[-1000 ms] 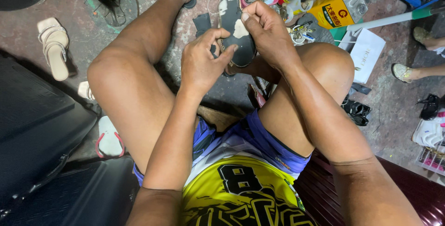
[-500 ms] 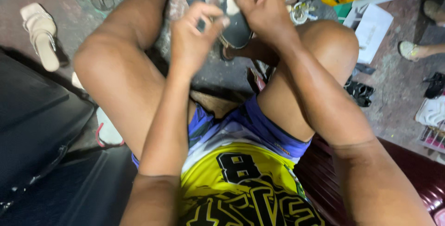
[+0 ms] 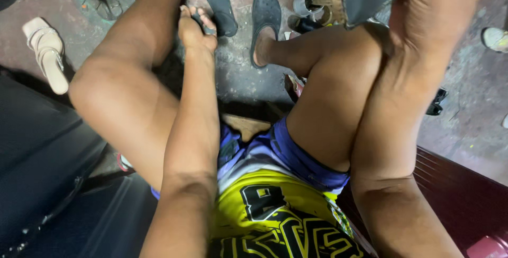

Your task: The person is repairing a black sandal by hand. They apply a white patch to the sole and stitch around the edge using a needle and thread. The person repeatedly pulls the thread tight and adjusts the sandal while seated on the floor.

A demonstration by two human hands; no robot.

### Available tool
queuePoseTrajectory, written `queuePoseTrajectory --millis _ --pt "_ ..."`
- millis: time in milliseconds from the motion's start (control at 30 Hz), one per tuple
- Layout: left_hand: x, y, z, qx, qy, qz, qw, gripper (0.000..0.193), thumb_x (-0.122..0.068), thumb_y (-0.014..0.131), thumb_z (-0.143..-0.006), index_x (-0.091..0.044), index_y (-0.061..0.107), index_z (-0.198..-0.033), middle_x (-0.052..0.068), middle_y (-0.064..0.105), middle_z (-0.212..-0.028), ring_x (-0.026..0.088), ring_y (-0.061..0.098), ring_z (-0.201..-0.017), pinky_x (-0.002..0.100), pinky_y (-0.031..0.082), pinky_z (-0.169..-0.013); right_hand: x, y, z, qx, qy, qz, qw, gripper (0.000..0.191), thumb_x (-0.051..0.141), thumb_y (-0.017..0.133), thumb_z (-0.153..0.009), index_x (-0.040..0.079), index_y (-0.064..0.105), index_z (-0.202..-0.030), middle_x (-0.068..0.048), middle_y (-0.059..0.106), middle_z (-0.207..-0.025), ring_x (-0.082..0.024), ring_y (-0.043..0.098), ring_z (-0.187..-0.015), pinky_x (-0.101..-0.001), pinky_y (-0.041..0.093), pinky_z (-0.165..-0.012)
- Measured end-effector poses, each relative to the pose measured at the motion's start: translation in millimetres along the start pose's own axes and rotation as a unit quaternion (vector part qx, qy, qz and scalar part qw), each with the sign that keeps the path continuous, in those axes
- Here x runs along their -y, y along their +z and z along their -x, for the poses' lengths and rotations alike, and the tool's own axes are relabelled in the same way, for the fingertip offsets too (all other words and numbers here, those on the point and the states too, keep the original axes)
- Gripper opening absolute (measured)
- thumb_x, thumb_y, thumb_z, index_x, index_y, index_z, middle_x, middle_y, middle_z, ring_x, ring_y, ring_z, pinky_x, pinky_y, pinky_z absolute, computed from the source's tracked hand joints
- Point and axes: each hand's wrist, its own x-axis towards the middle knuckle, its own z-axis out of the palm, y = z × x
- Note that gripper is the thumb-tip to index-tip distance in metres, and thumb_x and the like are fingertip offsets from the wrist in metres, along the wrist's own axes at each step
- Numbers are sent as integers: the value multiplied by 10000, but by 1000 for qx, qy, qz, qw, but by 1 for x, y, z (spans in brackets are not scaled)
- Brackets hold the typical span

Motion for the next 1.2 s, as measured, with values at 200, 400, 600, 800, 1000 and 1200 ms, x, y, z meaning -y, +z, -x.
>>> queuePoseTrajectory --millis 200,400,600,800,1000,1200 --pt "34 1 -73 -111 24 -74 991 290 -303 484 -1031 -80 652 -948 52 668 -815 151 638 -680 271 560 -584 17 4 -6 -25 13 -7 1000 169 -18 646 -1160 -33 639 -992 -71 639 -891 -144 594 -775 -254 456 -751" --pt "52 1 -138 -90 58 -208 972 265 -266 510 -999 -68 686 -992 52 697 -845 163 627 -706 313 530 -631 13 23 5 -52 -39 278 958 197 103 589 -1212 -50 650 -1105 -100 711 -979 -140 625 -789 -223 459 -723" --pt "59 -8 -160 -41 169 -400 900 336 -202 568 -976 11 797 -1098 69 794 -1070 172 692 -1022 306 493 -987 11 31 -5 -30 -25 268 963 137 75 617 -1191 -51 608 -1137 -87 693 -992 -128 632 -814 -214 483 -750" --pt "46 -19 -132 -22 168 -390 905 359 -217 558 -1006 -11 727 -1246 45 747 -1216 169 663 -1163 301 446 -1059 30 38 -7 27 -5 204 979 126 47 645 -1171 -51 567 -1169 -75 674 -1005 -116 638 -840 -205 507 -776" --pt "21 1 -66 -49 149 -314 936 278 -221 570 -1022 -35 714 -1170 46 734 -987 125 673 -785 281 528 -652 33 35 -6 108 16 149 983 120 45 655 -1165 -40 581 -1123 -73 680 -975 -113 644 -822 -214 520 -776" --pt "6 46 40 98 117 -297 943 427 -475 601 -1028 -92 566 -843 -27 434 -538 91 386 -394 252 339 -337 30 45 2 167 31 62 984 75 50 635 -1125 -2 599 -1163 -56 699 -996 -100 653 -876 -224 515 -796"
